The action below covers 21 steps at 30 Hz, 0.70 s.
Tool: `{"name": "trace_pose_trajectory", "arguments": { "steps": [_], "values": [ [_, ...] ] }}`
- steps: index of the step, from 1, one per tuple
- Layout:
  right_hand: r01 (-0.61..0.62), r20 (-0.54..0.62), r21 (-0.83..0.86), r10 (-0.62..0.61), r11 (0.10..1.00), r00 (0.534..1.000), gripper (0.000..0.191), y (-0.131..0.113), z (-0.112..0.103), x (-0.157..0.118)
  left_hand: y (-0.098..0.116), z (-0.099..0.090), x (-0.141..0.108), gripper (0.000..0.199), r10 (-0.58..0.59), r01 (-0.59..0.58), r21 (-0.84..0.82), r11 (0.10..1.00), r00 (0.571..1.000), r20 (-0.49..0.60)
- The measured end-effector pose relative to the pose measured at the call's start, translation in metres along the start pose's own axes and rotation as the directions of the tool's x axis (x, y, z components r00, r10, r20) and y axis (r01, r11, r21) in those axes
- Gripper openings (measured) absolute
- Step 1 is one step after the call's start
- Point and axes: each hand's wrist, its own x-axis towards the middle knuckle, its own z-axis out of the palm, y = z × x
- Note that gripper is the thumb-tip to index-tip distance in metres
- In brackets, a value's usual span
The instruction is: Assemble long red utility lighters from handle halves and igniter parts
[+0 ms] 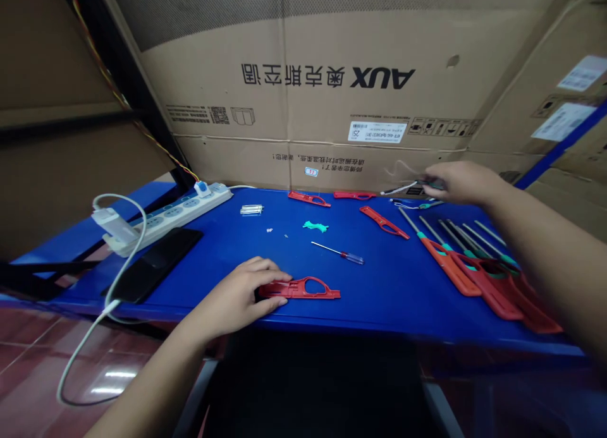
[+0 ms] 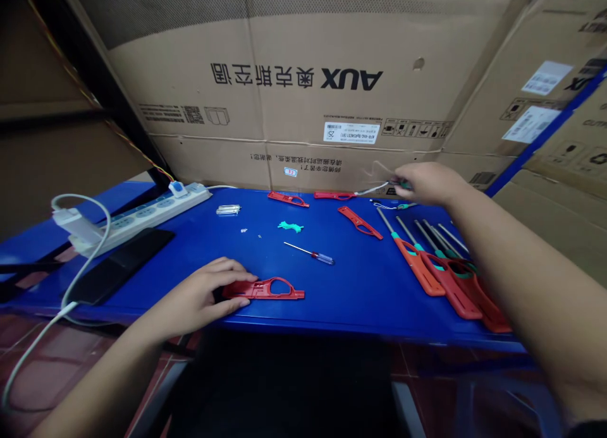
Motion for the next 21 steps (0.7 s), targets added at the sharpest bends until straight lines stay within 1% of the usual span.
{"name": "trace_pose_trajectory", "arguments": {
  "steps": [3,5,8,10,12,14,16,18,21],
  "values": [
    [0.133,-0.125,0.057,-0.125,0.989,0.984,0.029,-0.049,-0.023,-0.022,0.013,0.006,0.013,0.039,-0.006,0.007,0.008,1.0,1.0,-0.026],
    [0.241,-0.158,0.09,-0.225,0.966,0.961,0.02,-0.086,-0.027,-0.045,0.019,0.01,0.019,0.051,-0.013,0.013,0.002,1.0,0.998,-0.068],
    [0.38,-0.142,0.144,-0.361,0.914,0.922,0.016,-0.134,-0.016,-0.085,0.021,0.014,0.019,0.069,-0.038,0.031,-0.054,0.998,0.99,-0.134],
    [0.427,-0.163,0.237,-0.397,0.873,0.903,0.019,-0.156,-0.004,-0.107,0.019,0.015,0.015,0.077,-0.042,0.025,-0.112,0.993,0.988,-0.147],
    [0.406,-0.204,0.306,-0.357,0.861,0.911,0.02,-0.169,0.008,-0.122,0.016,0.015,0.011,0.08,-0.032,0.005,-0.151,0.988,0.984,-0.176],
    [0.382,-0.248,0.378,-0.305,0.843,0.919,0.019,-0.175,0.016,-0.131,0.015,0.014,0.009,0.077,-0.01,-0.015,-0.125,0.992,0.98,-0.197],
    [0.365,-0.295,0.44,-0.251,0.82,0.922,0.017,-0.178,0.021,-0.136,0.017,0.012,0.009,0.066,0.033,-0.045,-0.063,0.997,0.983,-0.183],
    [0.367,-0.346,0.479,-0.213,0.797,0.914,0.017,-0.18,0.022,-0.139,0.021,0.012,0.011,0.053,0.066,-0.071,-0.026,0.997,0.983,-0.174],
    [0.412,-0.424,0.497,-0.199,0.764,0.883,0.017,-0.185,0.019,-0.143,0.029,0.012,0.015,0.042,0.074,-0.083,-0.03,0.996,0.971,-0.228]
  ]
}}
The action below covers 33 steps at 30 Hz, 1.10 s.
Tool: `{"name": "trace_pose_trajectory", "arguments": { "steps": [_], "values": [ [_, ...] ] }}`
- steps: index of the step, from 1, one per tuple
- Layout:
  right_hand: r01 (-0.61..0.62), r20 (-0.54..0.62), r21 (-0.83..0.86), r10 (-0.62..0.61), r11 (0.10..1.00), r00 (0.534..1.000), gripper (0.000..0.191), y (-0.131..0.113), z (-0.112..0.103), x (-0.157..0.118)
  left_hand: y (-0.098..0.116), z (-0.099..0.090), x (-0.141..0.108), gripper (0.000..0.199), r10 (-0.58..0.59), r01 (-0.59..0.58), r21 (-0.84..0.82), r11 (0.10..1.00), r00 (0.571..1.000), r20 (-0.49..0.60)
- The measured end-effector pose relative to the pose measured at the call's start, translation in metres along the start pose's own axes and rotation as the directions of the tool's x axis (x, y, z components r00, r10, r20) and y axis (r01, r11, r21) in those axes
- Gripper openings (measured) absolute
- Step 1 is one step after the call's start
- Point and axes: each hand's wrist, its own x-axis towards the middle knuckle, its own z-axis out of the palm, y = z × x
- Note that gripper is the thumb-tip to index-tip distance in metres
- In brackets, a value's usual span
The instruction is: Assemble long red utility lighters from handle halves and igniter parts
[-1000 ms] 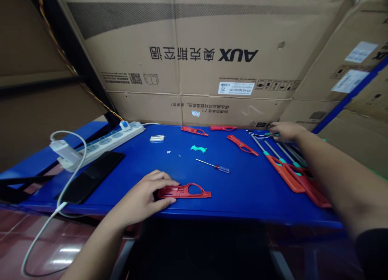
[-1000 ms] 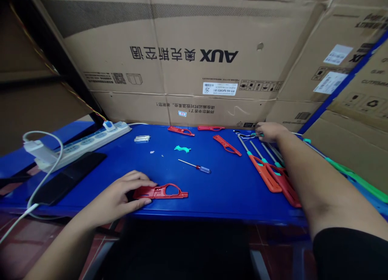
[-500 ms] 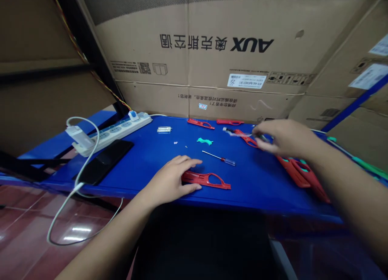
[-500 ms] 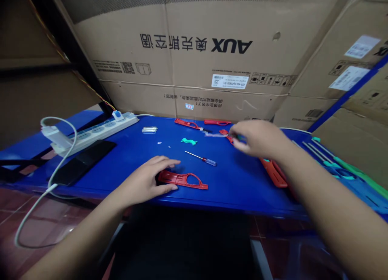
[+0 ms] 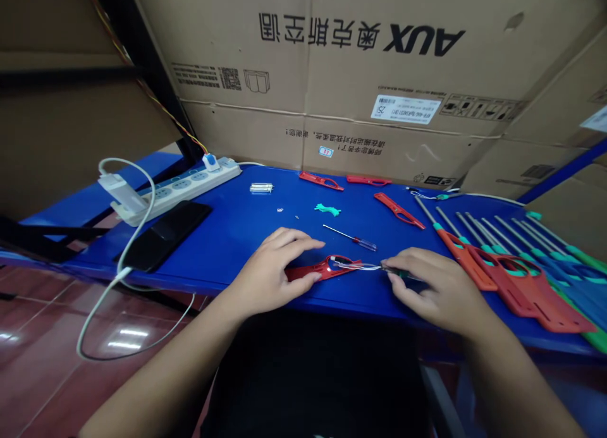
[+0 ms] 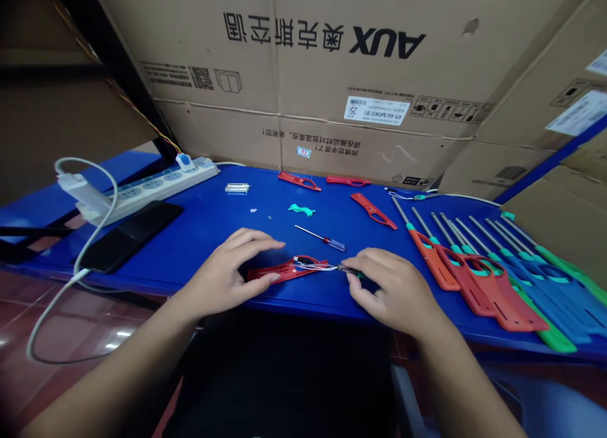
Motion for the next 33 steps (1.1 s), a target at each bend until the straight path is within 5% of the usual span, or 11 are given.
{"name": "trace_pose_trajectory", "arguments": {
  "steps": [7,18,33],
  "values": [
    [0.035,-0.031,0.061,-0.033,0.997,0.999,0.02,-0.017,-0.005,0.007,0.016,0.004,0.017,0.038,0.078,-0.073,-0.088,0.993,0.996,0.047],
    [0.066,-0.032,0.156,-0.062,0.986,0.998,0.021,-0.013,-0.003,0.01,0.006,0.008,0.019,0.021,0.109,-0.104,-0.253,0.962,0.994,0.005],
    [0.082,0.152,0.05,-0.089,0.995,0.984,0.02,0.008,0.009,-0.007,0.002,0.014,0.013,0.029,0.167,-0.158,-0.129,0.979,0.984,0.059]
  ]
}}
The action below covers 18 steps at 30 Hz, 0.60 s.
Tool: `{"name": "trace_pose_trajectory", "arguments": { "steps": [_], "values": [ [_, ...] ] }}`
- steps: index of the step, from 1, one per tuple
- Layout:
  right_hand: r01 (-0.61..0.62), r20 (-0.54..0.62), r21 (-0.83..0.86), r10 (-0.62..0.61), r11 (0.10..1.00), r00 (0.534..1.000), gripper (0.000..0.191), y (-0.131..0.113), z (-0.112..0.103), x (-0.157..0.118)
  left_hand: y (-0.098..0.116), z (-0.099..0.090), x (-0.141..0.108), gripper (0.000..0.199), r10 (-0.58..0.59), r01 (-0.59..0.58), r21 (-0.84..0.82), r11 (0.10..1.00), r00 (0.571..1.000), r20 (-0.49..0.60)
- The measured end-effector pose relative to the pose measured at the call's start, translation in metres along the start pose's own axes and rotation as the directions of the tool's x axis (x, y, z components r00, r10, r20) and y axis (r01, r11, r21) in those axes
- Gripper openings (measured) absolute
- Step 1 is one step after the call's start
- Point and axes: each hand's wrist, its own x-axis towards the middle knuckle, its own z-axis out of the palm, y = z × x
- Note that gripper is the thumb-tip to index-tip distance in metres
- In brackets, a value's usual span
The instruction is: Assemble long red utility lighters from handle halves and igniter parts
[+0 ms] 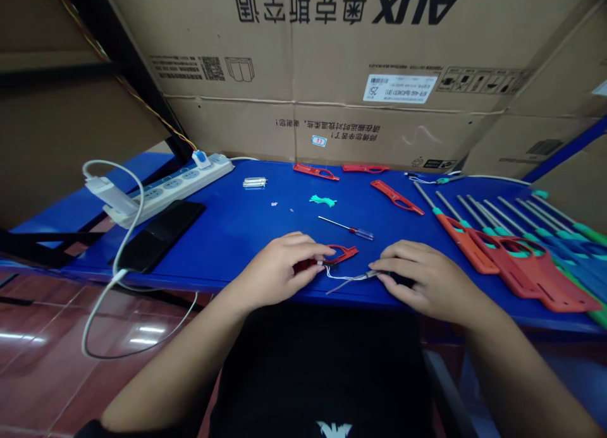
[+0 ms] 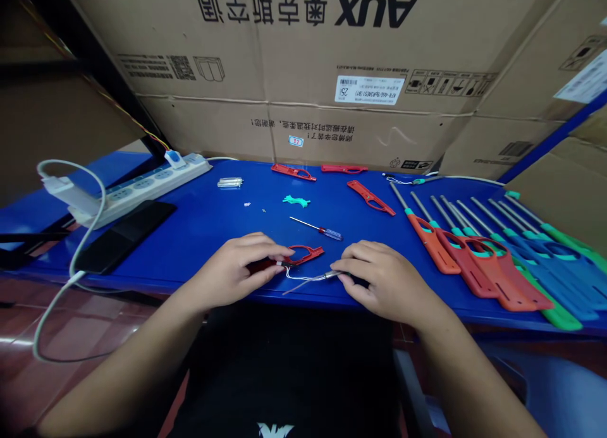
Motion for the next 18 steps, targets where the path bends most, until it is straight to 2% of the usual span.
{"name": "trace_pose_trajectory", "arguments": {
  "steps": [4,6,9,14,18],
  "values": [
    [-0.035,0.094,0.013,0.034,0.999,0.995,0.027,-0.004,-0.004,0.009,0.0,0.004,0.002,0.031,0.021,-0.021,0.041,0.999,1.0,-0.02],
    [-0.03,0.08,0.051,0.026,0.998,0.996,0.03,-0.009,-0.005,0.021,0.0,0.006,0.003,0.031,0.032,-0.03,0.058,0.998,0.999,-0.031],
    [0.001,0.059,0.124,-0.009,0.992,0.998,0.024,-0.016,-0.002,0.044,-0.001,0.007,0.003,0.029,0.039,-0.035,0.077,0.996,0.998,-0.049],
    [0.013,0.133,0.192,-0.039,0.981,0.99,0.014,-0.019,0.013,0.07,0.0,0.008,0.003,0.024,-0.013,0.019,0.083,0.996,0.997,-0.073],
    [0.019,0.103,0.187,-0.039,0.982,0.994,0.013,-0.017,0.021,0.074,0.001,0.008,0.002,0.031,-0.072,0.078,0.051,0.996,0.991,-0.111]
  ]
}}
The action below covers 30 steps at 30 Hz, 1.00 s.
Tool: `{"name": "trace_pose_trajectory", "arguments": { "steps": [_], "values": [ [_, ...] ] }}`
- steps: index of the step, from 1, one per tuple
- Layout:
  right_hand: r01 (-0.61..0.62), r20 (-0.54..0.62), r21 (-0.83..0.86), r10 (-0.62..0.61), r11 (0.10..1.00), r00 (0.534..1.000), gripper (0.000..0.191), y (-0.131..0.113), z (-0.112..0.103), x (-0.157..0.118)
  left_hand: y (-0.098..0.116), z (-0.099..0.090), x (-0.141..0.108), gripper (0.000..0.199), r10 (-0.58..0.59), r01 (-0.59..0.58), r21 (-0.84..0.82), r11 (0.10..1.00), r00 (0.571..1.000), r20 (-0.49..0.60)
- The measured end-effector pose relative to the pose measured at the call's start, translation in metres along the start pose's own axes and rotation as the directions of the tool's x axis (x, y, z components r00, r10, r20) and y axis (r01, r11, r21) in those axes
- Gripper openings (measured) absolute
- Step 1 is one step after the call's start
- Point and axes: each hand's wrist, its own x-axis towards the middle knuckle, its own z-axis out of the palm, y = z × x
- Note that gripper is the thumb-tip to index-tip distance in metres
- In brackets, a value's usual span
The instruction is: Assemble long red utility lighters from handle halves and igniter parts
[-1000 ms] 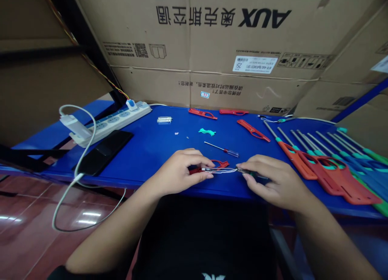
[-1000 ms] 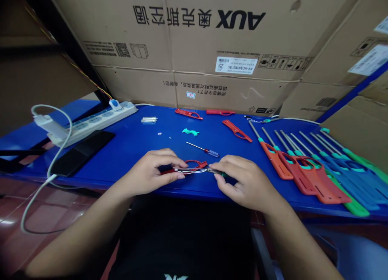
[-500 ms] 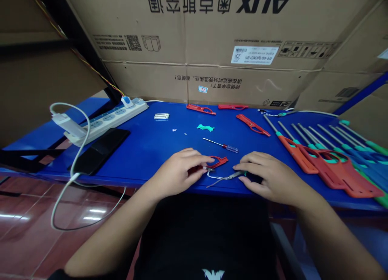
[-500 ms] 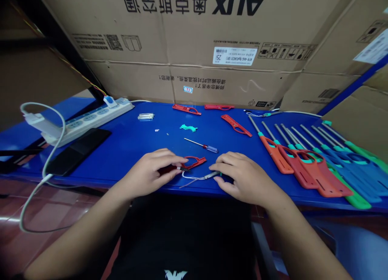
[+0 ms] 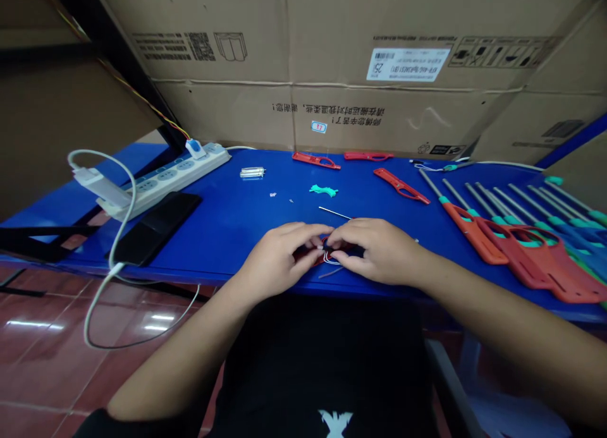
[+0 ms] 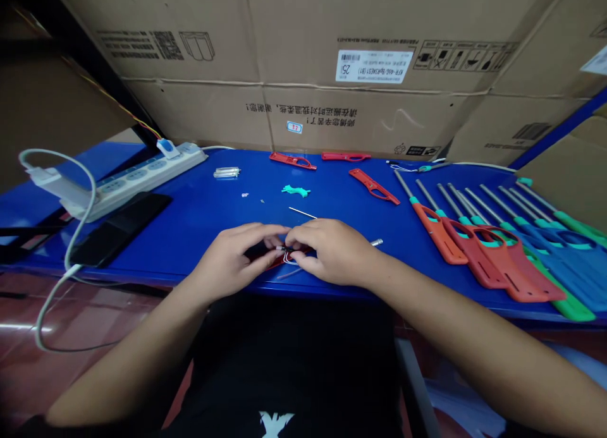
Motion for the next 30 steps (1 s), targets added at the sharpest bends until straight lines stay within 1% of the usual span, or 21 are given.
{"name": "trace_pose_trajectory", "arguments": {
  "steps": [2,4,7,10,13,17,19,22,25,28,30],
  "values": [
    [0.025,-0.025,0.0,-0.024,1.0,0.999,0.014,0.0,-0.001,0.0,0.0,-0.002,-0.001,0.036,-0.034,0.035,0.018,0.999,0.999,-0.02],
    [0.048,-0.053,0.009,-0.048,0.999,0.997,0.016,0.0,-0.005,0.0,-0.001,-0.005,-0.003,0.045,-0.089,0.09,0.058,0.994,0.996,-0.008],
    [0.059,-0.1,0.021,-0.056,0.998,0.993,0.016,0.0,-0.016,0.001,-0.004,-0.011,-0.006,0.052,-0.16,0.155,0.08,0.985,0.985,0.067],
    [0.072,-0.11,0.03,-0.069,0.997,0.992,0.017,0.004,-0.026,0.004,-0.008,-0.015,-0.009,0.052,-0.166,0.157,0.076,0.985,0.977,0.132],
    [0.124,-0.049,0.047,-0.122,0.991,0.991,0.018,0.011,-0.028,0.01,-0.011,-0.015,-0.01,0.048,-0.145,0.135,0.068,0.988,0.975,0.169],
    [0.183,0.057,0.07,-0.187,0.981,0.981,0.02,0.018,-0.021,0.017,-0.012,-0.013,-0.011,0.036,-0.108,0.105,0.026,0.994,0.981,0.159],
    [0.195,0.082,0.066,-0.2,0.979,0.976,0.02,0.019,-0.018,0.019,-0.01,-0.012,-0.012,0.032,-0.096,0.093,0.026,0.995,0.985,0.144],
    [0.21,0.081,0.045,-0.214,0.977,0.974,0.021,0.018,-0.016,0.02,-0.008,-0.013,-0.014,0.028,-0.105,0.098,0.063,0.993,0.986,0.131],
    [0.215,0.084,0.022,-0.216,0.976,0.973,0.022,0.015,-0.016,0.02,-0.006,-0.013,-0.015,0.036,-0.127,0.115,0.089,0.989,0.981,0.149],
    [0.223,0.1,-0.015,-0.22,0.975,0.97,0.023,0.012,-0.015,0.02,-0.006,-0.011,-0.014,0.046,-0.152,0.139,0.102,0.985,0.978,0.144],
    [0.227,0.121,-0.04,-0.221,0.973,0.968,0.023,0.01,-0.013,0.02,-0.007,-0.009,-0.014,0.044,-0.156,0.143,0.101,0.985,0.978,0.141]
  ]
}}
